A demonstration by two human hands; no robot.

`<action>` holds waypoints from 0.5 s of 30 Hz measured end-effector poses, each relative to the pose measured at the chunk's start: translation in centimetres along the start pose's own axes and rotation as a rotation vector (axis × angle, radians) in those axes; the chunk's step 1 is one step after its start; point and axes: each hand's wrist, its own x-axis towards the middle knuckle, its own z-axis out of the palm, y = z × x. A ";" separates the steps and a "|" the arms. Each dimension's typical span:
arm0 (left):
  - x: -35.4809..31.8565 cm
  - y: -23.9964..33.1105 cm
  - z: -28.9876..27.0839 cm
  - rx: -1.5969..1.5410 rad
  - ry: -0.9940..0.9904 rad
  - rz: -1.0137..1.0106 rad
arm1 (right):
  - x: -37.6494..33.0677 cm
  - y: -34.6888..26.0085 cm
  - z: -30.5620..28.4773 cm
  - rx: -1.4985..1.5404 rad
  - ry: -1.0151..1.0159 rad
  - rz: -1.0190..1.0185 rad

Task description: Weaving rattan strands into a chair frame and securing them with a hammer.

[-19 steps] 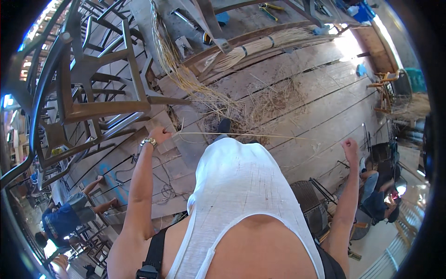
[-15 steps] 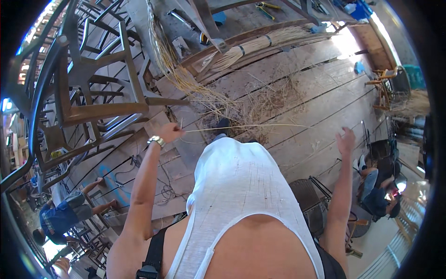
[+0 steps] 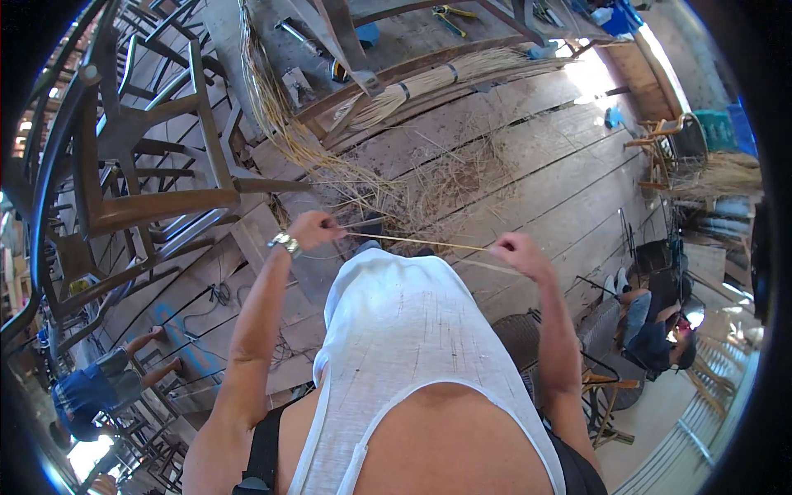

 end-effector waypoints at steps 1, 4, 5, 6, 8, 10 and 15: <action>-0.3 -1.8 -0.4 0.069 -0.002 -0.028 | -1.2 1.2 -1.6 0.015 -0.015 0.050; -1.4 -4.6 -0.5 0.044 -0.043 -0.085 | -4.4 2.5 -4.4 0.145 0.070 0.106; -1.7 -5.2 -0.2 0.022 -0.032 -0.132 | -5.0 2.5 -5.1 0.138 0.080 0.117; -1.9 -5.8 0.0 0.001 -0.021 -0.182 | -5.4 2.3 -5.7 0.145 0.095 0.119; -1.6 -6.8 0.8 -0.015 -0.046 -0.186 | -6.3 1.6 -6.5 0.143 0.116 0.128; -1.2 -7.5 1.9 -0.031 -0.066 -0.193 | -7.0 0.7 -6.8 0.147 0.151 0.108; -0.4 -7.7 3.0 0.014 0.005 -0.189 | -8.4 0.9 -7.4 0.082 0.182 0.183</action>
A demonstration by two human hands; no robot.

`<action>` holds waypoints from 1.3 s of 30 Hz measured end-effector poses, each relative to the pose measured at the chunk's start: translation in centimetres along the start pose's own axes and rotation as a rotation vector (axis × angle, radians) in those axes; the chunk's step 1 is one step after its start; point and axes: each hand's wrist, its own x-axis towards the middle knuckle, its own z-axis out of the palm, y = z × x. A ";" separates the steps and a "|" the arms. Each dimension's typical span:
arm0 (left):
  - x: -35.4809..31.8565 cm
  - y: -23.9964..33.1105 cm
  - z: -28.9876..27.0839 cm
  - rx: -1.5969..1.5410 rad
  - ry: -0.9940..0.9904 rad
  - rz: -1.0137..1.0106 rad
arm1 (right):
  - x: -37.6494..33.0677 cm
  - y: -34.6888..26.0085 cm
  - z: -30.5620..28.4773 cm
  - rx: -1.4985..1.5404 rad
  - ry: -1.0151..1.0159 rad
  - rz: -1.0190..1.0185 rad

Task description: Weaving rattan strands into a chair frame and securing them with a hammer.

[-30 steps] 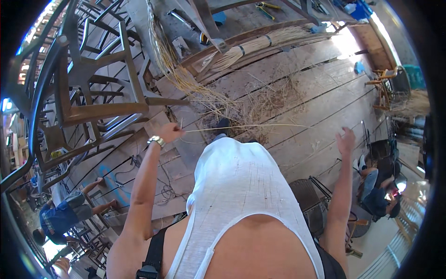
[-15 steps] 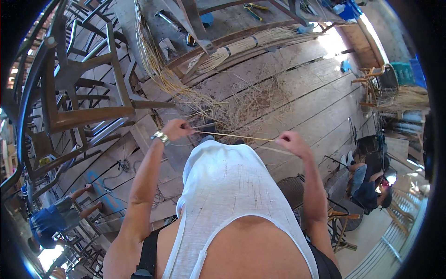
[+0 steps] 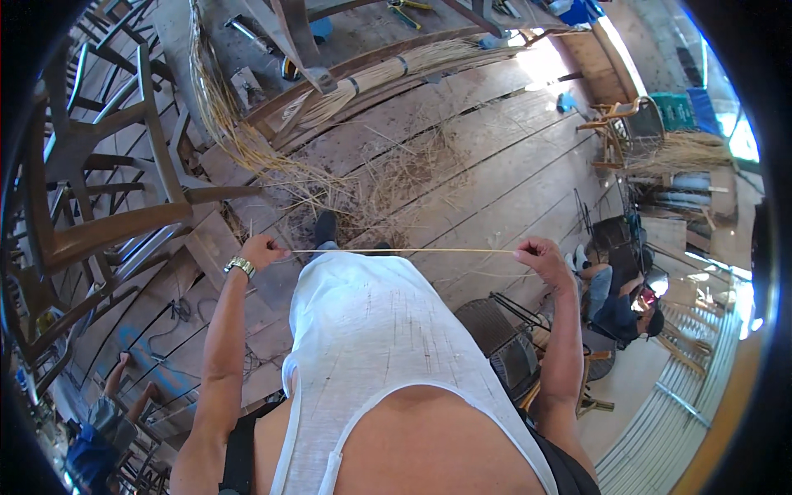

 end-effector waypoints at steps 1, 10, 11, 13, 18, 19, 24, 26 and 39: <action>0.5 -0.9 0.3 -0.005 -0.006 0.009 | -0.1 0.0 -0.2 -0.036 0.019 0.015; 0.4 -7.5 -3.9 0.271 0.263 -0.350 | -1.0 3.2 -3.9 -0.298 0.085 0.041; 0.5 -8.7 -4.2 0.318 0.311 -0.432 | -0.9 3.0 -3.5 -0.295 0.087 0.042; 0.9 -11.2 -3.8 0.345 0.327 -0.438 | -0.4 1.9 -2.3 -0.305 0.074 0.017; 1.9 -4.8 -2.8 0.137 0.369 -0.082 | 2.4 -0.3 2.4 -0.165 -0.093 -0.007; 3.3 -3.5 -0.7 -0.041 0.397 0.104 | 3.3 -0.7 3.7 -0.102 -0.160 -0.034; 0.2 17.4 3.5 -0.412 0.139 0.633 | 5.9 -6.7 9.8 -0.118 -0.264 -0.224; 0.2 21.1 4.1 -0.378 -0.035 0.741 | 6.3 -7.5 10.5 -0.123 -0.273 -0.277; 4.3 20.8 -2.7 -0.083 -0.415 0.673 | 7.0 -8.6 11.2 -0.341 -0.021 -0.260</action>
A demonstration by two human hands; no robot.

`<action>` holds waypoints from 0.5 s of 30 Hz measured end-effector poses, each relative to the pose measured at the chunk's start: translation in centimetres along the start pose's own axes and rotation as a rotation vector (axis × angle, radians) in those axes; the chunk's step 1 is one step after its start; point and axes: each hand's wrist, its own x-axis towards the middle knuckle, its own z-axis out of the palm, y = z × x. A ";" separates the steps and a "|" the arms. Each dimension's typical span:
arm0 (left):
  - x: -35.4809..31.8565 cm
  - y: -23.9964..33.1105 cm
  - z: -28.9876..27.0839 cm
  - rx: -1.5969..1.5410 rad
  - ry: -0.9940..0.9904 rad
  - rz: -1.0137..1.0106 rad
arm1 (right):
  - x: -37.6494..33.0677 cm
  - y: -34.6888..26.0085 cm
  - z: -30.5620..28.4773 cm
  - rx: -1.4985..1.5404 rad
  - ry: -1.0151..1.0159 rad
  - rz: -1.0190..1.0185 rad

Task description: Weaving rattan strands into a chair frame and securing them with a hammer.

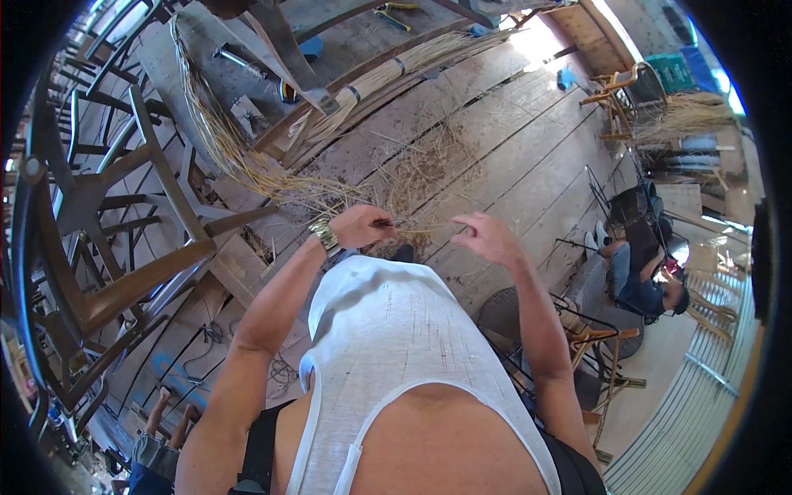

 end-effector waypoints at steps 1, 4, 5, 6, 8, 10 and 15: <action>0.5 0.9 -0.3 0.005 0.005 -0.004 | 0.5 -2.1 0.3 0.129 -0.089 0.110; 1.9 2.3 -1.5 -0.035 0.000 0.031 | 1.8 -3.8 2.0 0.372 -0.008 -0.061; 2.2 1.9 -2.1 -0.030 0.000 0.030 | 2.1 -3.6 2.0 0.375 -0.005 -0.064; 2.3 1.7 -2.8 -0.137 0.125 0.075 | 2.6 -3.2 1.5 0.364 0.019 -0.007; 1.3 2.3 -4.9 -0.019 0.398 0.082 | 3.3 -0.4 0.4 0.350 0.072 0.105; -0.1 -0.3 -6.5 -0.065 0.514 0.055 | 3.2 3.8 -1.8 0.314 0.215 0.241; -4.9 -9.1 -8.7 0.061 0.646 -0.214 | -2.0 17.2 -9.9 0.494 0.669 0.624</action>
